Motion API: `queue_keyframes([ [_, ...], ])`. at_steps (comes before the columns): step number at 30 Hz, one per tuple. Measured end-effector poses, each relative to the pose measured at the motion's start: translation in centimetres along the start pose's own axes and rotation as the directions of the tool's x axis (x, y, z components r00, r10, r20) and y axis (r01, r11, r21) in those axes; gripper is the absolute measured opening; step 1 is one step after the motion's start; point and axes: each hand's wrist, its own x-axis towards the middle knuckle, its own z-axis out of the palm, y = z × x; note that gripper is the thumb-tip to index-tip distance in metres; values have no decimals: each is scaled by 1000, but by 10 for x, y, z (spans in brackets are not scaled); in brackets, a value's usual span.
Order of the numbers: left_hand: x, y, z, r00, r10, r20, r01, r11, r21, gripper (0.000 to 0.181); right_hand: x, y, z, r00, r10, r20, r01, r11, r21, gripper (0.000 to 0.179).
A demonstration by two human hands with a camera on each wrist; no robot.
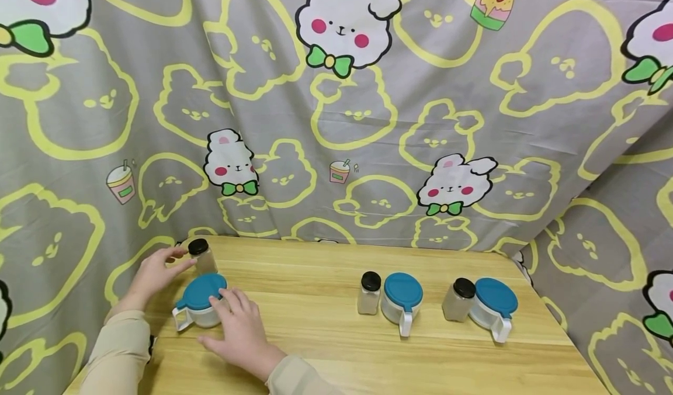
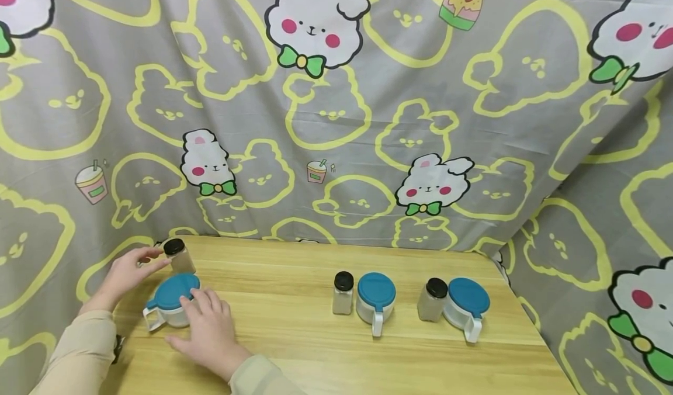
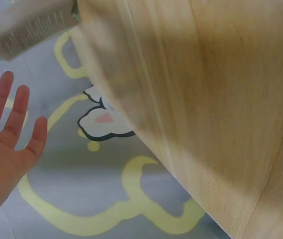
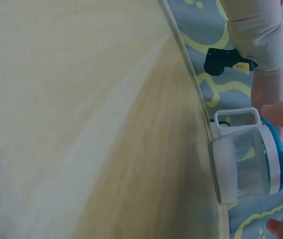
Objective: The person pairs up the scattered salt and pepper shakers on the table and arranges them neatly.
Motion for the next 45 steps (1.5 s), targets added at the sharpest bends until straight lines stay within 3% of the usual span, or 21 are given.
queue_keyframes([
  [8, 5, -7, 3, 996, -32, 78, 32, 999, -1, 68, 2, 4, 0, 996, -30, -84, 25, 998, -57, 66],
  [18, 7, -9, 9, 994, -58, 91, 58, 998, -4, 72, 6, 16, 0, 996, 14, -90, -13, 1000, 16, 58],
  [27, 11, -9, 15, 993, -73, 96, 75, 997, -15, 75, 12, 16, 2, 995, 97, -36, -96, 995, 36, 77],
  [33, 12, -11, 20, 994, -67, 88, 69, 997, -19, 80, 13, 3, 11, 976, 181, -124, -177, 983, 43, 94],
  [36, 12, -9, 21, 993, -71, 90, 73, 997, -17, 82, 15, -5, 16, 957, 263, -124, -250, 962, 111, 99],
  [42, 12, -6, 20, 990, -91, 104, 92, 996, -11, 85, 24, -18, 23, 890, 454, -32, -411, 832, 374, 105],
  [45, 13, -5, 19, 990, -94, 101, 96, 995, -14, 86, 28, -24, 27, 872, 487, -42, -427, 801, 419, 110],
])
